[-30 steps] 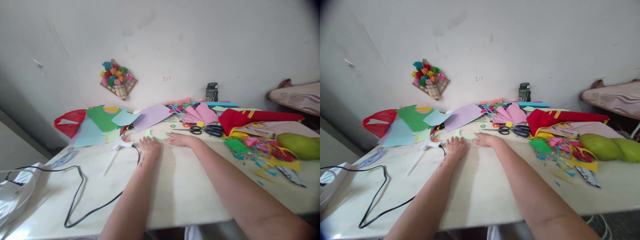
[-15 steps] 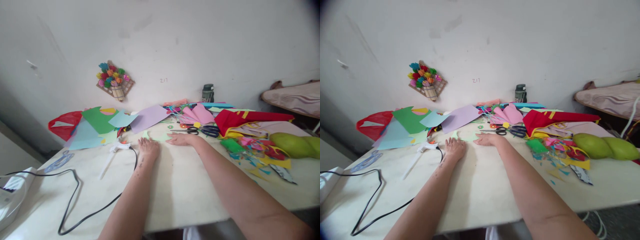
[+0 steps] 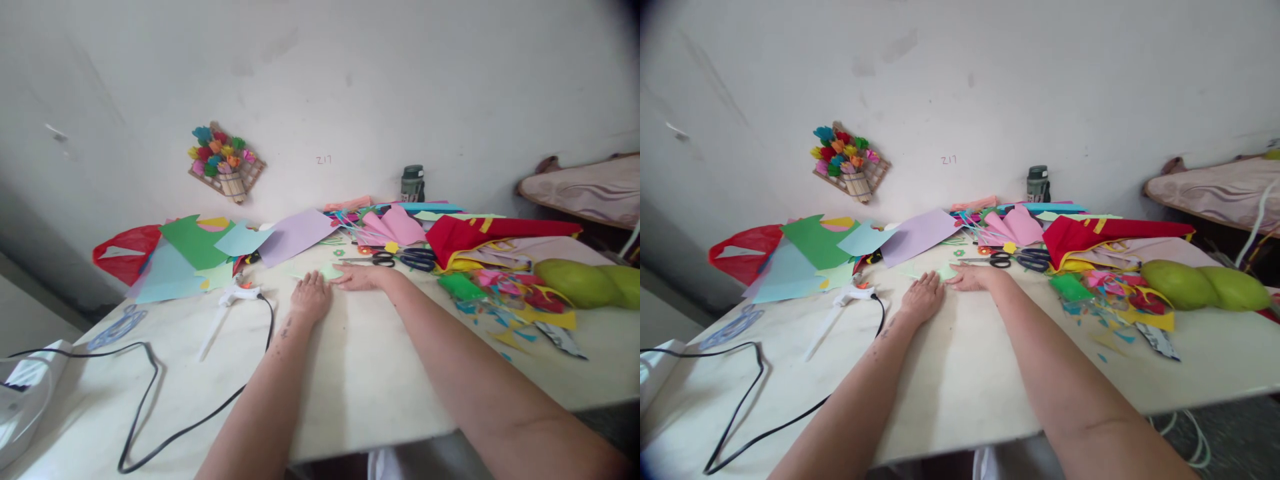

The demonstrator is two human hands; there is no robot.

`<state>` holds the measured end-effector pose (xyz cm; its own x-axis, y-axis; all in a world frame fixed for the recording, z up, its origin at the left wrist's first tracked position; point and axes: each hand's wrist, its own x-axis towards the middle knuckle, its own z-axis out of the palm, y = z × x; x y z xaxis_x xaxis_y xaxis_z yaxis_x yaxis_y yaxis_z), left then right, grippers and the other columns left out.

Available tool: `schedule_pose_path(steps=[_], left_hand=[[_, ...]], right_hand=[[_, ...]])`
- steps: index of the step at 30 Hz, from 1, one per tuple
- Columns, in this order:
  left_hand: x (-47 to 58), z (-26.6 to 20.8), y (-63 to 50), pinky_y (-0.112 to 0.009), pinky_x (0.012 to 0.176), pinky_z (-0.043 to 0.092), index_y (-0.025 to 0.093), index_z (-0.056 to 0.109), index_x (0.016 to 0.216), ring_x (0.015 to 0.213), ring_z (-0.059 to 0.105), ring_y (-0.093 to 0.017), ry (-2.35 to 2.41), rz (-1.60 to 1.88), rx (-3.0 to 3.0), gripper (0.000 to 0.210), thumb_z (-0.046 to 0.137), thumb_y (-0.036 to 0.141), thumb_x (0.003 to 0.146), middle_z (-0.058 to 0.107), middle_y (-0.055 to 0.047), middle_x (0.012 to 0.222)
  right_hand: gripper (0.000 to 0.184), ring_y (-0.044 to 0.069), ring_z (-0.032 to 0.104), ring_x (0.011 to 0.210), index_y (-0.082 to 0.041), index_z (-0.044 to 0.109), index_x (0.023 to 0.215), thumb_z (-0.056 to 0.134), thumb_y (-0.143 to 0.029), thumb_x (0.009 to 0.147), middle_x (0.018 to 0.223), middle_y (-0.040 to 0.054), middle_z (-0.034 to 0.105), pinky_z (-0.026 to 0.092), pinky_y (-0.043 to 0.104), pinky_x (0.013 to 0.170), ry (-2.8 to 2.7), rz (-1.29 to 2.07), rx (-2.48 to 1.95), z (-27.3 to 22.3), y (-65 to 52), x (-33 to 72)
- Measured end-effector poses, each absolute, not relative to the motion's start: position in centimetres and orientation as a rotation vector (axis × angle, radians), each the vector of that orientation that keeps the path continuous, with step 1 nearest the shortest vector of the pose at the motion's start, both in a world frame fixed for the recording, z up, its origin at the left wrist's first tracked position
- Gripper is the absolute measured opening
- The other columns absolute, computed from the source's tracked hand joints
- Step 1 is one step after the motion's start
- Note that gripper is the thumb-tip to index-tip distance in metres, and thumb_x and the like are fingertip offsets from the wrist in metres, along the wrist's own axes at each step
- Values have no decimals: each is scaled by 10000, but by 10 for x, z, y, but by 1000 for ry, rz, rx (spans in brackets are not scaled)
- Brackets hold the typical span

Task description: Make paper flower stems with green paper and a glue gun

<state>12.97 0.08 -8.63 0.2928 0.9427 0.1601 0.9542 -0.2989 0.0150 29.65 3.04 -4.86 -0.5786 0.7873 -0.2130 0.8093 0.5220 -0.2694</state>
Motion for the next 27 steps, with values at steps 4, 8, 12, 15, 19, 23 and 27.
schedule_pose_path(steps=[4, 8, 12, 15, 19, 23, 27], left_hand=[[131, -87, 1, -387, 1006, 202, 127, 353, 1265, 1251, 243, -215, -1826, -202, -2439, 516, 184, 389, 855, 308, -96, 1360], [130, -86, 0, -406, 1008, 184, 139, 340, 1276, 1254, 229, -219, -1846, -178, -2427, 535, 161, 409, 851, 296, -82, 1368], [130, -86, -2, -438, 1005, 161, 168, 333, 1285, 1253, 219, -246, -1845, -162, -2402, 546, 141, 428, 844, 290, -59, 1373], [129, -87, -2, -451, 996, 162, 200, 340, 1285, 1241, 221, -291, -1841, -170, -2386, 551, 144, 450, 835, 305, -32, 1368], [128, -87, -3, -461, 969, 200, 222, 357, 1276, 1218, 247, -316, -1823, -207, -2377, 548, 152, 462, 828, 326, -19, 1358], [128, -85, -4, -477, 933, 239, 230, 355, 1276, 1204, 273, -315, -1830, -214, -2366, 533, 164, 450, 829, 288, -43, 1375], [128, -81, -4, -454, 929, 252, 239, 365, 1263, 1172, 340, -275, -1833, -255, -2324, 472, 228, 361, 829, 255, -54, 1389]], right_hand=[[395, 230, 113, 1287, -295, 496, 1169, 481, -325, 776, 1415, -19, 140, 118, 373, 1038, 2711, -571, 1372, -48, 33, 307], [415, 237, 165, 1275, -274, 515, 1157, 527, -261, 742, 1404, 11, 185, 155, 348, 1028, 2705, -560, 1364, -48, 35, 313], [431, 240, 266, 1242, -268, 527, 1148, 545, -243, 718, 1387, 35, 237, 198, 330, 1011, 2717, -530, 1333, -49, 39, 318], [365, 208, 403, 1162, -246, 597, 1072, 539, -246, 711, 1365, 35, 294, 292, 258, 954, 2772, -543, 1362, -51, 42, 320], [275, 173, 515, 1037, -215, 661, 955, 503, -274, 739, 1195, 31, 525, 366, 208, 860, 2872, -335, 1742, -49, 40, 308], [288, 163, 552, 949, -220, 636, 985, 518, -262, 726, 1024, 33, 629, 393, 203, 773, 2951, -171, 1703, -50, 32, 285], [248, 170, 567, 888, -181, 648, 917, 532, -196, 698, 956, 67, 643, 388, 204, 719, 2874, -69, 1671, -55, 28, 274]])
